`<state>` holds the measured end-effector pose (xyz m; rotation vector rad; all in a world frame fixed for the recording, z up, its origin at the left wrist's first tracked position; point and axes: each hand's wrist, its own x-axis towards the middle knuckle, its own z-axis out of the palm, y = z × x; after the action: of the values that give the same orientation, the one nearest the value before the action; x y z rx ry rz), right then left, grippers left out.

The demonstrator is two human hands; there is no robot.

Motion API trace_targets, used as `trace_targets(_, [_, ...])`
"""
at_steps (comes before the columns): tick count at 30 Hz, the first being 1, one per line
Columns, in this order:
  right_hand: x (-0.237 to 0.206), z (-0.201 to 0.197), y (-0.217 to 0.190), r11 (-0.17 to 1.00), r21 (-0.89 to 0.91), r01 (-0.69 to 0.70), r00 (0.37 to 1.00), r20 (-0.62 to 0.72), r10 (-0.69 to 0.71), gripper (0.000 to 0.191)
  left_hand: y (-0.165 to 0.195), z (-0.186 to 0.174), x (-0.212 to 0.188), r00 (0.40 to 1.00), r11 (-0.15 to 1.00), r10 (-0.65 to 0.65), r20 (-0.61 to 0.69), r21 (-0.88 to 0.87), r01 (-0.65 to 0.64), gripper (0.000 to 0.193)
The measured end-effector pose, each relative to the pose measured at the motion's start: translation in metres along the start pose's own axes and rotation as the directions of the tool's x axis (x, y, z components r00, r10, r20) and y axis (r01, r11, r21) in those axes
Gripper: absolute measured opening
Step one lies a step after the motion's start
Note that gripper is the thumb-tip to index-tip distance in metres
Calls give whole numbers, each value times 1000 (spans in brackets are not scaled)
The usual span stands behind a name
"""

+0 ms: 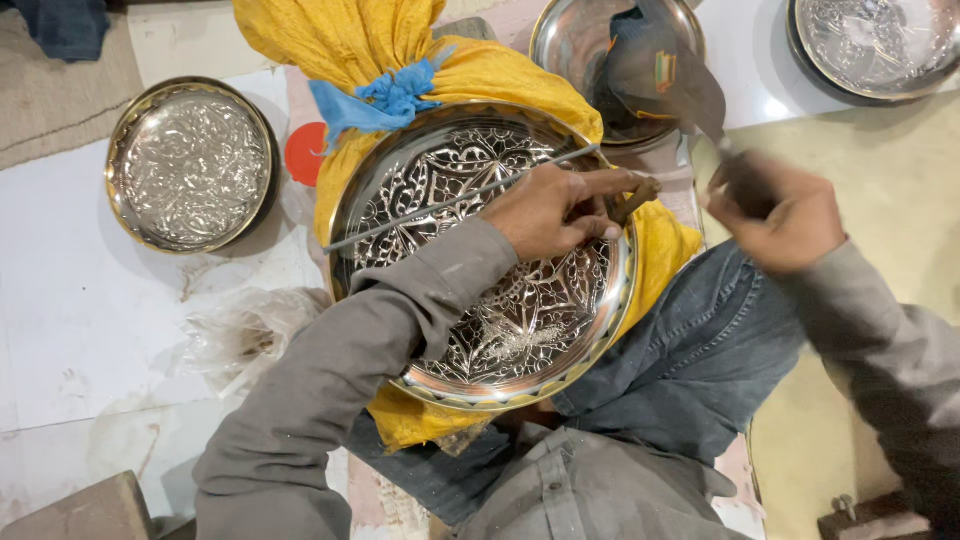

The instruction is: The person sits on the floor with an ornate metal tray on their lap and engraves decorative patterns, holding a chisel against the tray and striking it with a wooden mallet. They then place a round gray stone on the tray and rub a small tool against it by hand.

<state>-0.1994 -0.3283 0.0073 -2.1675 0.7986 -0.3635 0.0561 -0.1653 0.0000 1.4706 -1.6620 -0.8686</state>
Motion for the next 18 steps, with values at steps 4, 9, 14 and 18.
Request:
trace_targets(4, [-5, -1, 3, 996, 77, -39, 999, -31, 42, 20, -2, 1, 2, 1000, 1000, 25, 1, 18, -25, 62])
trace_targets(9, [-9, -2, -8, 907, -411, 94, 994, -18, -111, 23, -5, 2, 3, 1000, 996, 25, -8, 84, -24, 61])
trace_targets(14, [-10, -4, -10, 995, -98, 17, 1000, -9, -18, 19, -2, 0, 2, 999, 998, 35, -4, 54, -35, 60])
trace_targets(18, [-10, -1, -2, 975, 194, -112, 993, -8, 116, 18, 0, -3, 1, 998, 996, 63, 21, 58, -64, 63])
